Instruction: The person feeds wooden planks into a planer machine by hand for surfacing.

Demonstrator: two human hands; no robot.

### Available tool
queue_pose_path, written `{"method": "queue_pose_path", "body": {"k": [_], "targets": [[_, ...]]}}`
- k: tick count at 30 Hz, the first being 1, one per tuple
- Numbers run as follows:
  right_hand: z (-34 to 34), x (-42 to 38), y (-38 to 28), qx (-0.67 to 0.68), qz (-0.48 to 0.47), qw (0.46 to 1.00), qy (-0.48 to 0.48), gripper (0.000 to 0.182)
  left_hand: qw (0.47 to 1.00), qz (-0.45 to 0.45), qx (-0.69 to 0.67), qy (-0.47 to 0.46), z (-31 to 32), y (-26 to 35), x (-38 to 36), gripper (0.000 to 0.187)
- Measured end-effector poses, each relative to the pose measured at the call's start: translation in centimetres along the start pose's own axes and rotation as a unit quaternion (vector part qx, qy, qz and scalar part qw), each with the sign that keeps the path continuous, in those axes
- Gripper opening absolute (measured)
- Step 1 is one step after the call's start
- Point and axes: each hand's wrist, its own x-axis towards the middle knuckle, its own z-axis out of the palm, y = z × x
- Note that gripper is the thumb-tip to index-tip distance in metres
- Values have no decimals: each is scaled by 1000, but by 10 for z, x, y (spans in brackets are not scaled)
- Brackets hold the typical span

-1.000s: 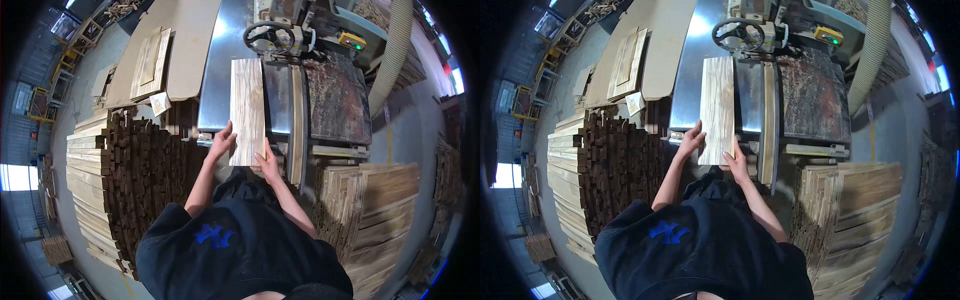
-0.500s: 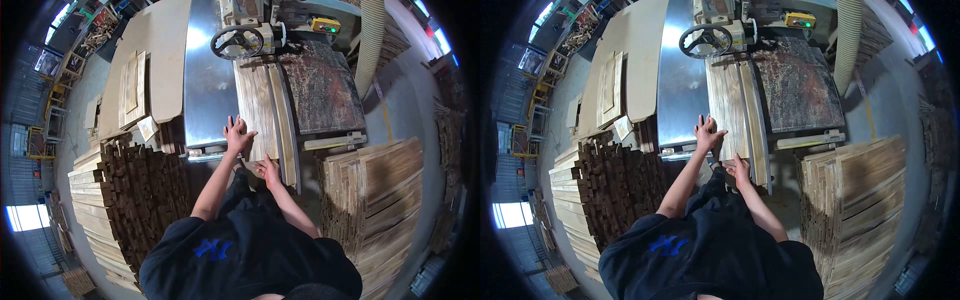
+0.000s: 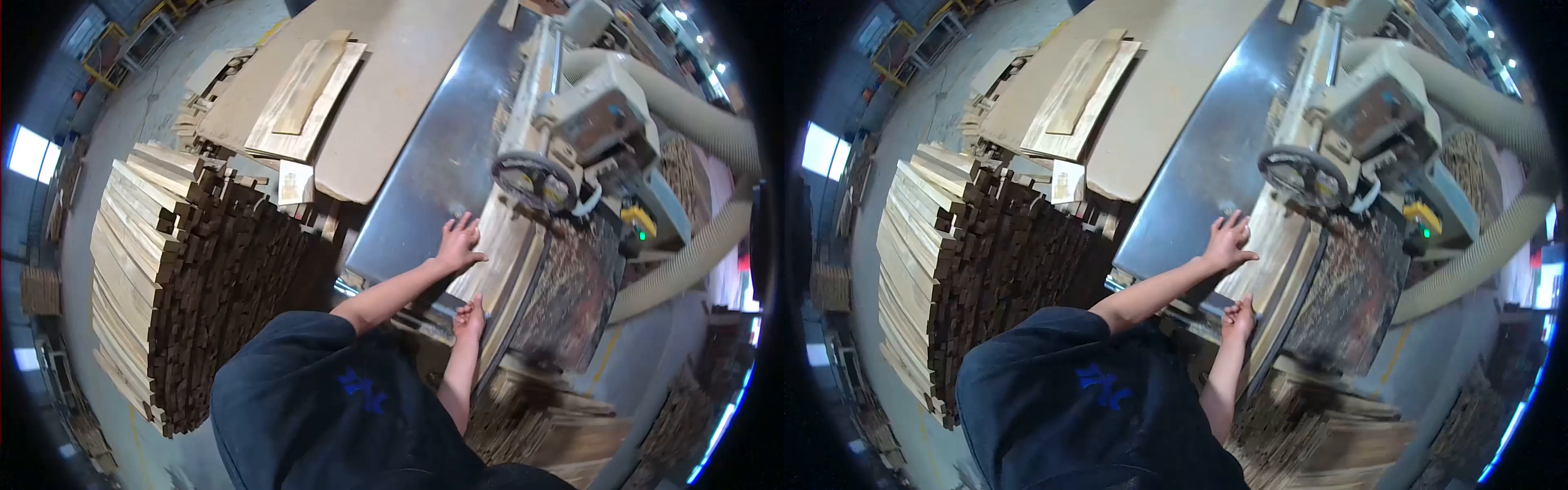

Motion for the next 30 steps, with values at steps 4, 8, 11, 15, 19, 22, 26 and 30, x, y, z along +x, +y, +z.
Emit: {"method": "queue_pose_path", "body": {"k": [4, 8, 11, 15, 19, 22, 26, 30], "targets": [[18, 7, -22, 8, -1, 1000, 6, 42, 986, 128, -99, -41, -20, -38, 53, 40], [44, 20, -32, -17, -43, 998, 49, 44, 953, 215, -191, -99, -69, -85, 97, 33], [56, 30, -47, -5, -44, 998, 32, 45, 979, 164, -102, 60, -77, -116, 126, 40], [70, 44, -67, -26, -45, 999, 11, 44, 976, 44, 41, 211, -90, -122, 164, 56], [88, 56, -84, -43, -61, 997, -31, 40, 984, -4, 97, 152, -78, -112, 144, 56], [93, 56, -92, -77, -58, 995, -12, 33, 987, -74, 95, 110, -88, -80, 102, 54], [83, 16, -56, -201, -202, 952, -110, 34, 889, -159, -424, 70, -73, -70, 41, 53], [46, -25, -4, -183, -156, 940, -241, 43, 607, -156, -777, -63, -86, -19, -55, 60]]}}
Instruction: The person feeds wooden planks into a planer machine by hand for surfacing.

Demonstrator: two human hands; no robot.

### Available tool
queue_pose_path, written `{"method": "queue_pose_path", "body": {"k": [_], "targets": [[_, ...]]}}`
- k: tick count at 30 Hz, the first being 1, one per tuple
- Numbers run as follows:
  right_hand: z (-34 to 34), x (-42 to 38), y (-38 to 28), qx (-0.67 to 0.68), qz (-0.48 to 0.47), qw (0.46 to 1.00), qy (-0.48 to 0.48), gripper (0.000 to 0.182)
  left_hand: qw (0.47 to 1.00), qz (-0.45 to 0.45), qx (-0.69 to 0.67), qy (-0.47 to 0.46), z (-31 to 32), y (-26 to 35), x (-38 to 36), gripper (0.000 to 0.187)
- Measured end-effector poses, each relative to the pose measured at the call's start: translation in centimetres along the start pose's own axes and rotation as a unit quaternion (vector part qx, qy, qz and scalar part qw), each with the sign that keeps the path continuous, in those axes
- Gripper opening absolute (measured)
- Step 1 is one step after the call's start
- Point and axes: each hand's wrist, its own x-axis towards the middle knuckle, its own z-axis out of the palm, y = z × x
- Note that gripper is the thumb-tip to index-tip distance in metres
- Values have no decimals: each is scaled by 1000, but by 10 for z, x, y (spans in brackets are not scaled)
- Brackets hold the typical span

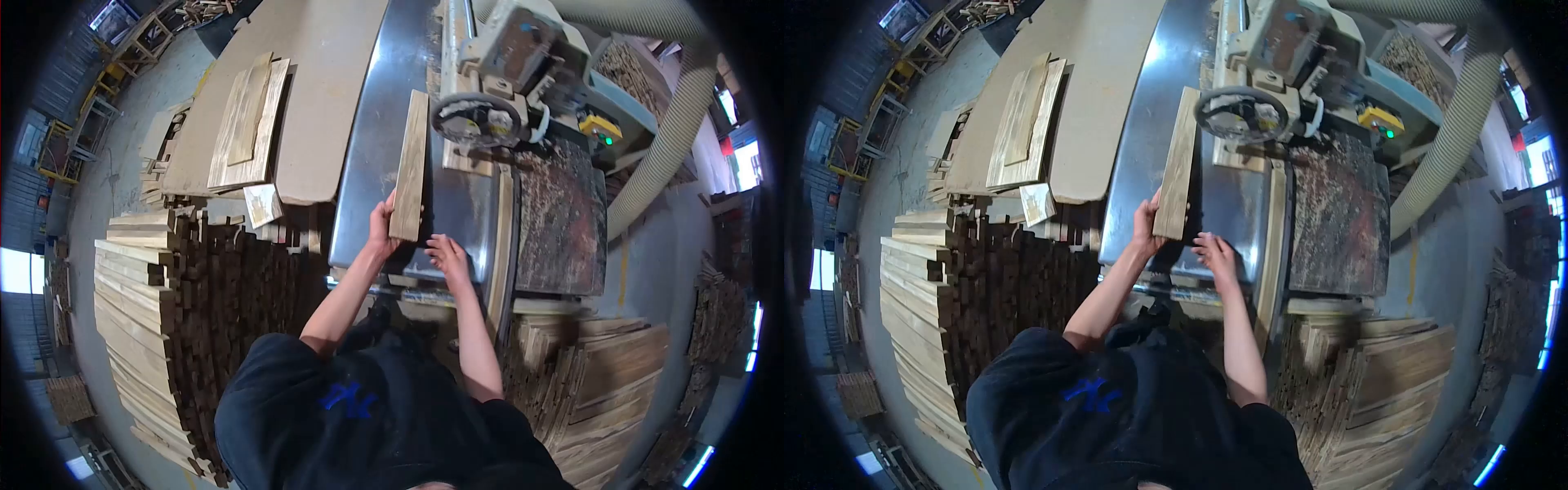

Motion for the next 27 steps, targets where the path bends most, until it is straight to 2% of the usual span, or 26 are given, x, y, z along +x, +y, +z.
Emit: {"method": "queue_pose_path", "body": {"k": [1, 2, 3, 4, 5, 7, 8, 9, 11, 12, 13, 15, 16, 17, 19, 20, 23, 25, 27], "targets": [[1, -22, 3, 39, 25, 999, -25, 46, 999, -12, -37, 11, 5, -16, -21, 63], [-4, -40, 10, 61, 46, 995, -67, 52, 990, -11, 132, 53, 0, -38, -36, 59], [-7, -60, 12, 115, 77, 983, -121, 45, 950, -10, 299, 91, -13, -62, -45, 56], [-9, -79, 23, 47, 61, 993, -88, 41, 815, 12, 580, 18, -29, -70, -54, 49], [-12, -98, 34, -22, 41, 997, -54, 38, 625, 34, 775, 81, 9, -77, -82, 45], [-32, -126, 73, -8, 59, 997, -54, 29, 545, 110, 830, 41, 14, -98, -99, 49], [-38, -145, 83, 29, 80, 995, -49, 25, 557, 139, 819, 24, -5, -120, -98, 53], [-43, -157, 94, 33, 79, 995, -47, 25, 517, 130, 846, -7, -1, -128, -104, 54], [-51, -172, 116, 163, 131, 978, 22, 24, 513, 120, 848, -55, 8, -144, -105, 55], [-53, -175, 127, 241, 139, 960, 40, 25, 525, 103, 842, -76, 16, -147, -100, 55], [-58, -177, 135, 242, 138, 959, 43, 25, 529, 110, 837, -88, 21, -154, -90, 57], [-56, -175, 122, 354, 104, 923, 113, 31, 558, 113, 819, -69, 31, -165, -67, 57], [-54, -169, 113, 356, 94, 919, 142, 40, 564, 109, 816, -59, 35, -167, -53, 58], [-54, -159, 109, 354, 90, 920, 141, 40, 565, 113, 815, -60, 38, -164, -40, 58], [-54, -135, 99, 213, 150, 958, 118, 50, 583, 103, 805, -43, 44, -153, -14, 57], [-51, -121, 91, 164, 139, 968, 131, 55, 578, 105, 808, -39, 45, -147, 0, 57], [-47, -70, 61, 177, 124, 967, 135, 53, 587, 94, 804, -31, 49, -129, 49, 57], [-49, -36, 38, 205, 148, 957, 141, 50, 598, 111, 794, -23, 49, -116, 82, 53], [-50, -18, 28, 172, 178, 955, 161, 51, 583, 71, 807, -63, 41, -107, 113, 48]]}}
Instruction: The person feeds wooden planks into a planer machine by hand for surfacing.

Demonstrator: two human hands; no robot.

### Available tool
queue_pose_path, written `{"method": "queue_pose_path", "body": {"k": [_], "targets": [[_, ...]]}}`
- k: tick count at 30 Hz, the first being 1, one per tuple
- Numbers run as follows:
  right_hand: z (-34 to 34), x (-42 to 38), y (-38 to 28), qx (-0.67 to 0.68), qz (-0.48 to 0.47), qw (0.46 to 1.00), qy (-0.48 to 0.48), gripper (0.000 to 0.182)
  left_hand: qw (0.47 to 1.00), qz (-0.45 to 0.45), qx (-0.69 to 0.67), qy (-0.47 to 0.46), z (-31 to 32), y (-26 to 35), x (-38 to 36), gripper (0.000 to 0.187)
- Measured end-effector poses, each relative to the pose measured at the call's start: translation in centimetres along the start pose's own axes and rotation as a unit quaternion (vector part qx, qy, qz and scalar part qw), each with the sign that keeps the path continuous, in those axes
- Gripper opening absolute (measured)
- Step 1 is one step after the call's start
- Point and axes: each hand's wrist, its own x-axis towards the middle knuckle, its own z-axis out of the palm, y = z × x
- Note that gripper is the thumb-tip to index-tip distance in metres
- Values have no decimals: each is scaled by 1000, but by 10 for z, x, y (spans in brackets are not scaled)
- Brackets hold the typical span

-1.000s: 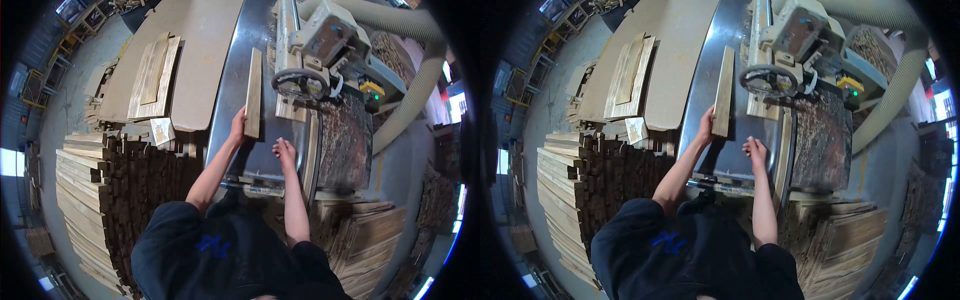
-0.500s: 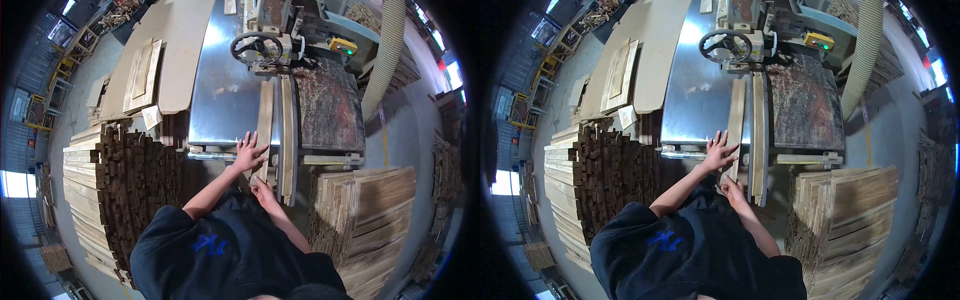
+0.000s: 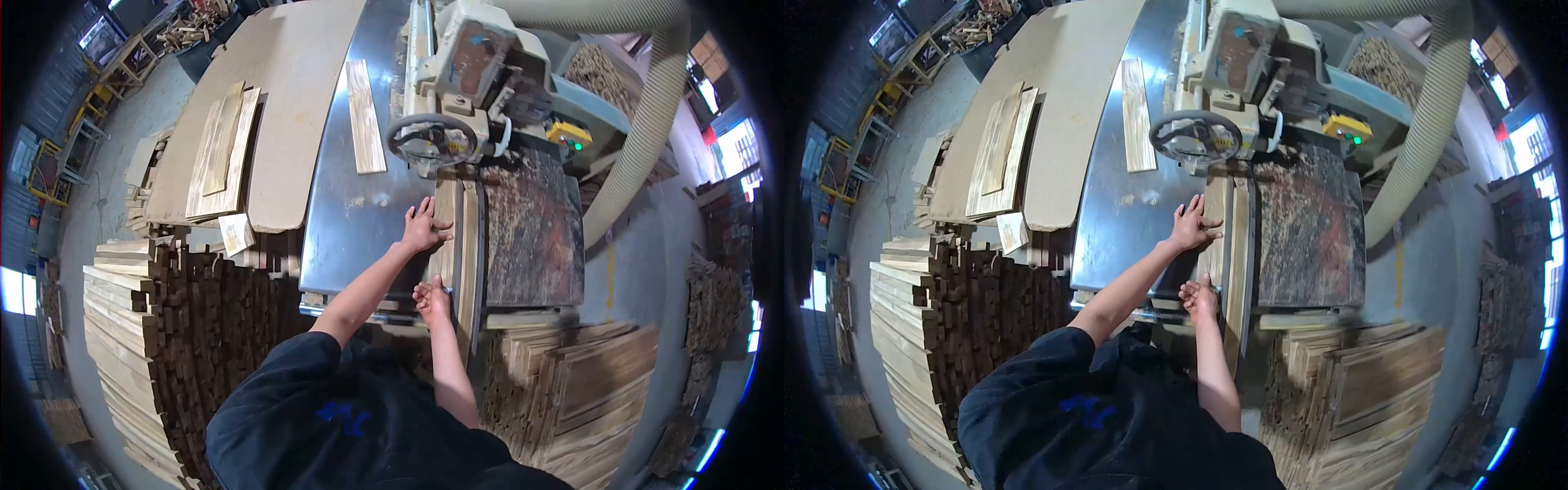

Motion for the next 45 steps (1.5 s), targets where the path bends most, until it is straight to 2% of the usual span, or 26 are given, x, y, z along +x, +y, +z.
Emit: {"method": "queue_pose_path", "body": {"k": [4, 6, 8, 10, 14, 16, 17, 19, 20, 22, 23, 24, 25, 26, 28, 29, 30, 32, 33, 34, 35, 36, 37, 38, 42, 45], "targets": [[13, 16, -22, -11, -15, 1000, 24, 51, 991, 113, -61, -27, -26, -59, 37, 41], [21, 19, -34, -14, -4, 999, 38, 50, 970, -13, -54, 238, -45, -67, 33, 46], [31, 21, -47, -26, -5, 998, 55, 50, 907, -147, 87, 386, -82, -64, 34, 65], [40, 29, -58, -46, -4, 997, 61, 50, 912, -231, 61, 334, -95, -92, 44, 85], [52, 44, -78, -94, -37, 994, 50, 49, 938, -214, -13, 274, -113, -116, 41, 84], [58, 56, -87, -95, -48, 993, 42, 49, 925, -221, 51, 306, -129, -115, 22, 77], [59, 63, -93, -97, -49, 994, 26, 49, 915, -190, -206, 291, -133, -124, 12, 72], [60, 77, -105, -92, -48, 994, -15, 51, 761, -115, -609, 190, -141, -142, -12, 59], [52, 91, -111, -78, -48, 992, -90, 49, 642, -57, -759, 94, -145, -139, -30, 54], [69, 96, -113, -22, -85, 995, -55, 46, 473, -14, -880, 19, -162, -104, -64, 58], [81, 92, -113, -17, -82, 995, -62, 46, 430, -4, -903, 12, -165, -90, -78, 62], [95, 88, -114, -36, -144, 989, -17, 44, 385, 9, -923, 4, -166, -81, -90, 66], [105, 79, -112, -54, -207, 976, 28, 41, 368, 10, -930, -9, -164, -74, -100, 65], [106, 78, -104, -49, -210, 976, 22, 41, 364, -1, -931, 0, -164, -62, -113, 65], [101, 84, -85, -150, -353, 923, -25, 38, 361, 0, -932, -20, -157, -44, -136, 65], [97, 75, -74, -191, -405, 892, -59, 36, 395, -20, -918, -39, -147, -45, -148, 67], [91, 64, -62, -204, -398, 892, -75, 36, 490, -55, -869, -38, -140, -40, -158, 67], [72, 25, -40, -221, -289, 914, -179, 56, 709, -143, -690, 29, -119, -25, -183, 71], [63, 1, -23, -187, -190, 944, -193, 66, 764, -204, -612, 18, -82, -54, -192, 86], [48, -13, -7, -154, -95, 951, -251, 71, 825, -224, -518, 13, -75, -45, -204, 94], [17, 7, 25, -256, -117, 928, -242, 74, 869, -201, -452, 19, -63, -38, -216, 94], [23, -49, 28, -213, -61, 935, -279, 71, 906, -176, -383, 25, -46, -37, -226, 95], [-3, -37, 57, -219, -67, 938, -258, 57, 916, -123, -373, 86, -16, -46, -234, 92], [-3, -71, 55, -243, -73, 923, -289, 40, 901, -171, -397, 35, -30, -22, -247, 87], [-61, -95, 111, -95, -55, 964, -242, 35, 966, -150, -204, -48, -14, 4, -263, 64], [-84, -91, 126, 45, -12, 982, -184, 33, 972, -130, -186, -59, 9, 18, -255, 61]]}}
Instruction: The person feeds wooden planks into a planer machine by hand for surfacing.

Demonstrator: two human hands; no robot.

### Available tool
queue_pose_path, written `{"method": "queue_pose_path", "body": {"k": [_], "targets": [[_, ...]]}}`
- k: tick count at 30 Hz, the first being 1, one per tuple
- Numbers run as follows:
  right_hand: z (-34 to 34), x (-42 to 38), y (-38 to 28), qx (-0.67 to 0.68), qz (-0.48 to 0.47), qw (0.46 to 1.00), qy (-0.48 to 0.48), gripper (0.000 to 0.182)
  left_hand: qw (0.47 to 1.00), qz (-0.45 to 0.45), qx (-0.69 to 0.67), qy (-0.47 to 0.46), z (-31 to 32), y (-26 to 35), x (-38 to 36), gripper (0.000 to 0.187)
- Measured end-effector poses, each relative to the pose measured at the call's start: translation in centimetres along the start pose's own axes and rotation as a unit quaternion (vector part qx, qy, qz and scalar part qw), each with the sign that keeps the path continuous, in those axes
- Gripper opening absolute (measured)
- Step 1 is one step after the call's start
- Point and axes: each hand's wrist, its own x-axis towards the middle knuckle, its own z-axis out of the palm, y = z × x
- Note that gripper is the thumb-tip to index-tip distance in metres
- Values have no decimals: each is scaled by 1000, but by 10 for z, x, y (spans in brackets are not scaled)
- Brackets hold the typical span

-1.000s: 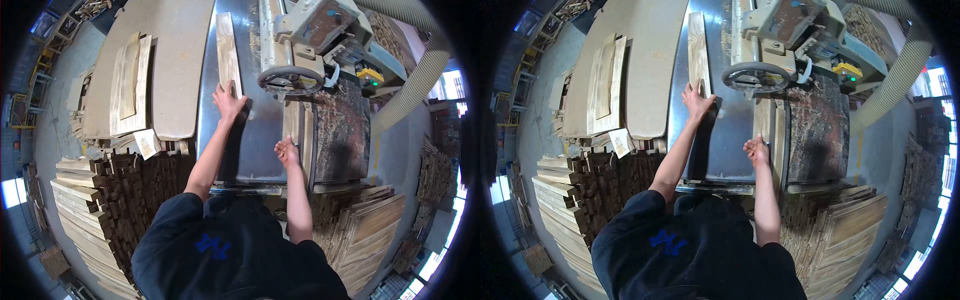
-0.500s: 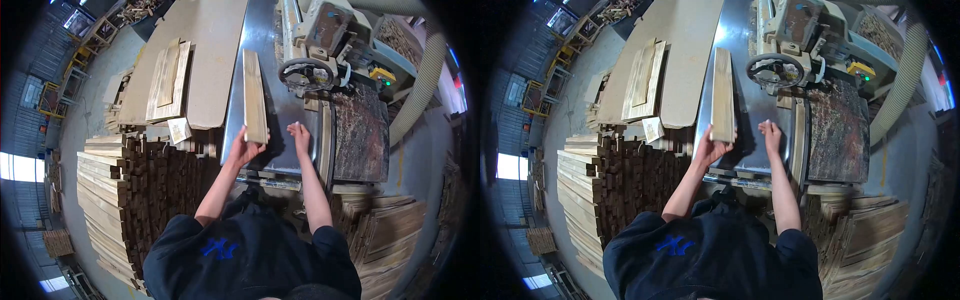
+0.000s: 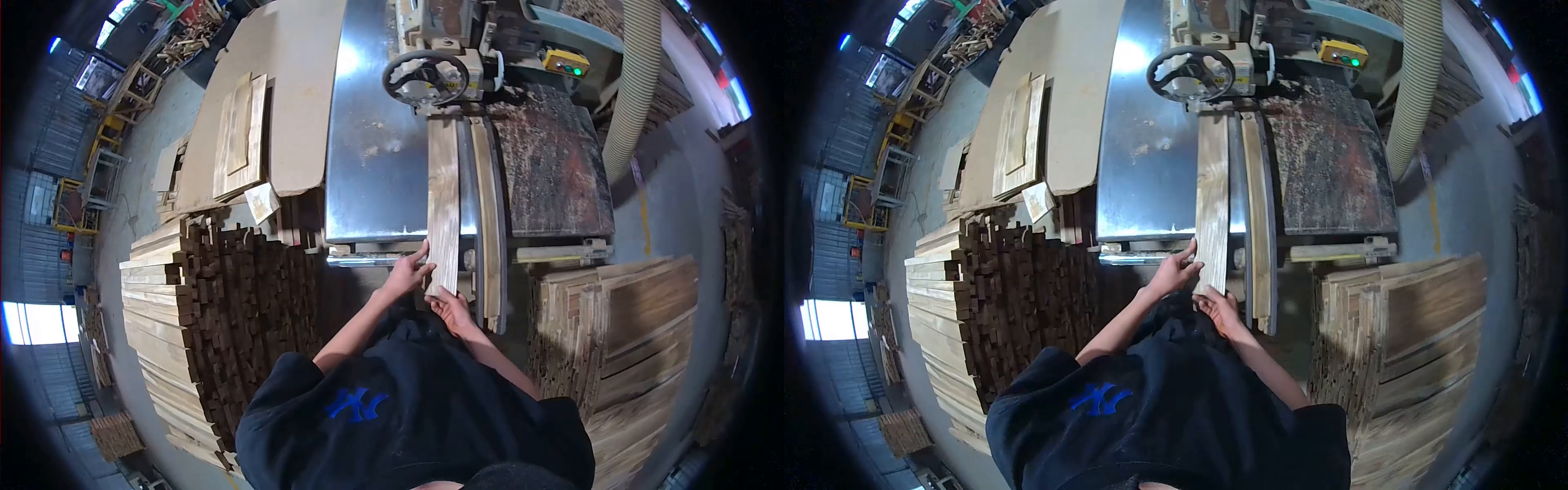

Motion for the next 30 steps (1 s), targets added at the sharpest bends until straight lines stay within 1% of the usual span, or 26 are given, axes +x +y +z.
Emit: {"method": "queue_pose_path", "body": {"k": [1, 2, 3, 5, 6, 7, 9, 10, 11, 13, 14, 15, 17, 18, 19, 20, 21, 22, 23, 24, 25, 26, 27, 28, 29, 30], "targets": [[-6, -1, 3, 76, 5, 996, 43, 31, 1000, 6, -16, -10, 9, 2, 9, 62], [-6, 1, 0, 69, -3, 995, 76, 35, 999, 13, -33, -18, 14, 9, 18, 64], [-4, 3, -2, 67, -5, 995, 78, 35, 999, 15, -35, -18, 16, 15, 27, 64], [6, 12, -13, 100, -34, 988, 117, 41, 996, -45, -43, -62, 15, 30, 49, 70], [9, 22, -21, 61, -40, 991, 110, 47, 999, -2, -37, -22, 19, 20, 65, 70], [12, 32, -30, 57, -45, 992, 108, 47, 999, 3, -39, -18, 22, 10, 82, 70], [27, 50, -57, -78, -41, 982, 167, 51, 999, 25, 16, 17, 17, 5, 113, 67], [34, 61, -68, -109, -33, 982, 151, 55, 993, -97, -59, -32, -11, 59, 105, 60], [38, 73, -77, -112, -35, 981, 153, 55, 993, -95, -63, -32, -15, 56, 118, 60], [43, 97, -92, -103, 23, 979, 173, 57, 999, -40, -33, -12, -18, 43, 147, 55], [45, 105, -98, -107, 22, 978, 177, 57, 997, -54, -56, -7, -24, 49, 152, 41], [45, 110, -104, -79, 34, 982, 169, 56, 996, -54, -64, -6, -26, 43, 164, 41], [46, 120, -117, -28, 63, 986, 153, 55, 997, 57, 60, -7, -36, 33, 190, 27], [51, 122, -123, -27, 59, 981, 184, 54, 997, 56, 1, -52, -55, 45, 193, 23], [58, 123, -127, -38, 38, 979, 194, 53, 993, 54, -60, -91, -77, 57, 197, 22], [64, 125, -131, -51, 26, 976, 211, 54, 992, 79, -40, -85, -98, 59, 207, 23], [70, 129, -134, -68, 17, 973, 222, 55, 985, 165, 10, 40, -115, 51, 213, 26], [69, 136, -138, -57, 9, 978, 201, 55, 979, 167, 36, 112, -139, 38, 222, 28], [66, 141, -142, -45, 3, 982, 181, 54, 975, 160, 47, 147, -178, 30, 229, 27], [61, 148, -148, -59, 7, 981, 184, 53, 959, 179, 31, 219, -220, 7, 240, 26], [60, 155, -153, -68, 6, 979, 190, 51, 937, 203, 20, 285, -263, -14, 252, 25], [64, 159, -159, -71, 18, 976, 203, 47, 897, 201, 14, 395, -309, -37, 256, 25], [69, 162, -167, -70, 23, 972, 221, 43, 822, 137, 165, 528, -353, -83, 269, 26], [71, 168, -174, -74, 30, 970, 231, 43, 786, 111, 216, 568, -406, -103, 248, 31], [71, 175, -179, -80, 27, 969, 231, 43, 842, -157, 104, 505, -453, -124, 238, 36], [70, 179, -184, -84, 20, 972, 219, 44, 799, -162, 195, 545, -489, -159, 218, 44]]}}
